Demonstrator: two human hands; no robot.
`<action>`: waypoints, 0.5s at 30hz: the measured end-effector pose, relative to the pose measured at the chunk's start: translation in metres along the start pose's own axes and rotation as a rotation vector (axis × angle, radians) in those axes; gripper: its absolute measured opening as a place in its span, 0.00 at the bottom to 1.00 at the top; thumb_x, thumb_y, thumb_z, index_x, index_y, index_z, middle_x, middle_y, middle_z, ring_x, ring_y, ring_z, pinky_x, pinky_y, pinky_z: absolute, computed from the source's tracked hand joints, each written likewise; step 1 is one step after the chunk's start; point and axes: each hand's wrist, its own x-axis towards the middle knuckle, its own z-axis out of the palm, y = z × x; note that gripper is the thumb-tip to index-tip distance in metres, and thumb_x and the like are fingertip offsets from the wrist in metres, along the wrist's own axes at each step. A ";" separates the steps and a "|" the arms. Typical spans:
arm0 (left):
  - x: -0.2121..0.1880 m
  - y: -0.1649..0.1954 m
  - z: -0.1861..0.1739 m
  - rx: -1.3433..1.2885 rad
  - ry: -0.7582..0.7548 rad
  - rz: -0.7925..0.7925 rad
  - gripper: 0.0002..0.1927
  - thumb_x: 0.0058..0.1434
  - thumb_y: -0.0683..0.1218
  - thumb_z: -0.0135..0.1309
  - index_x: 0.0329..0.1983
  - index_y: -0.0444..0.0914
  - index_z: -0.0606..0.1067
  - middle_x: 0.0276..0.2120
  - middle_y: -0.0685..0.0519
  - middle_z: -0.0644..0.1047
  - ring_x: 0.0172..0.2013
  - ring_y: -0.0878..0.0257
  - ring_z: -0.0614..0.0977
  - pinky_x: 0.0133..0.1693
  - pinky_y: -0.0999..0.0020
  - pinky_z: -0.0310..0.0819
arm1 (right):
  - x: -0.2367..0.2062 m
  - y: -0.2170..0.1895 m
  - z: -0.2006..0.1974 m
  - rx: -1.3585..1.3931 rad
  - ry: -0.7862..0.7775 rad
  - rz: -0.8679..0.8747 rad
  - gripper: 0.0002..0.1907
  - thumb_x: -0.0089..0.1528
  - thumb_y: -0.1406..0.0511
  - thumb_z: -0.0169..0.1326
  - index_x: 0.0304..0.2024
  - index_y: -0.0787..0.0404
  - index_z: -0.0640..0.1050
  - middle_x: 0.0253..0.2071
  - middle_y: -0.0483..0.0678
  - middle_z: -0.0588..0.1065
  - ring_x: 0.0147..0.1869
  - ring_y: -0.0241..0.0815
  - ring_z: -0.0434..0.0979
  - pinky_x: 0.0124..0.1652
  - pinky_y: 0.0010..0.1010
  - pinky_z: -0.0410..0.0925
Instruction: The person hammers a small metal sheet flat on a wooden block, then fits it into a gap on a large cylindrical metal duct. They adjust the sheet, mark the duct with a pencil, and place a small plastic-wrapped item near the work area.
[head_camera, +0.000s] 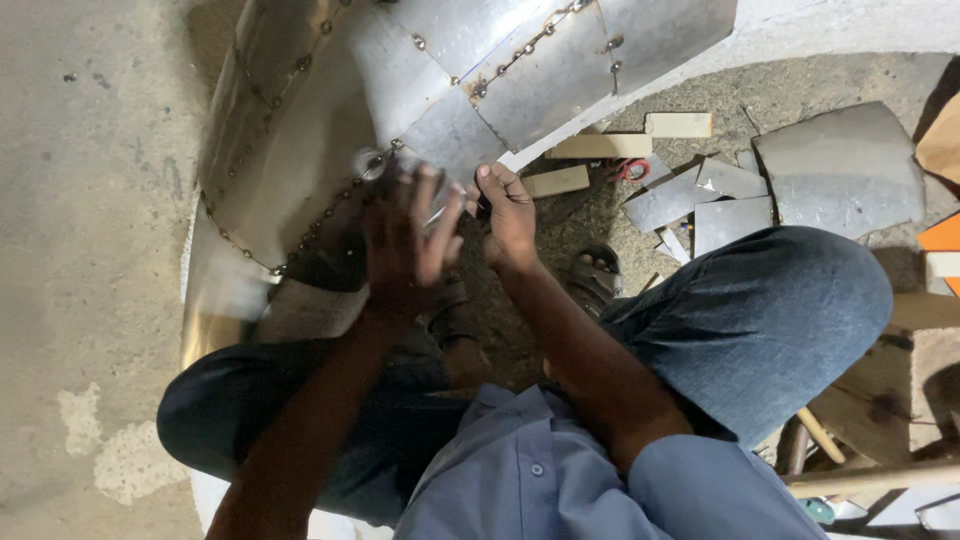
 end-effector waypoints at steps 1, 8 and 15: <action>-0.008 0.017 0.002 -0.050 0.007 0.030 0.34 0.61 0.53 0.70 0.70 0.44 0.75 0.71 0.45 0.66 0.69 0.47 0.67 0.64 0.45 0.62 | 0.000 0.000 0.000 0.006 -0.042 -0.003 0.08 0.66 0.66 0.64 0.44 0.62 0.79 0.35 0.46 0.78 0.38 0.37 0.77 0.39 0.27 0.73; -0.029 0.074 0.087 -1.320 0.288 -1.036 0.21 0.65 0.50 0.62 0.56 0.34 0.78 0.50 0.47 0.81 0.50 0.57 0.81 0.51 0.62 0.75 | -0.008 -0.020 0.008 -0.201 -0.031 0.018 0.06 0.67 0.66 0.61 0.42 0.63 0.78 0.32 0.47 0.77 0.34 0.36 0.77 0.31 0.25 0.70; -0.012 0.066 0.139 -2.028 0.740 -1.123 0.20 0.75 0.46 0.58 0.58 0.23 0.75 0.49 0.33 0.80 0.41 0.53 0.76 0.41 0.60 0.67 | -0.011 -0.029 0.014 -0.091 -0.156 0.062 0.06 0.67 0.67 0.60 0.44 0.61 0.78 0.33 0.46 0.76 0.37 0.37 0.75 0.36 0.26 0.71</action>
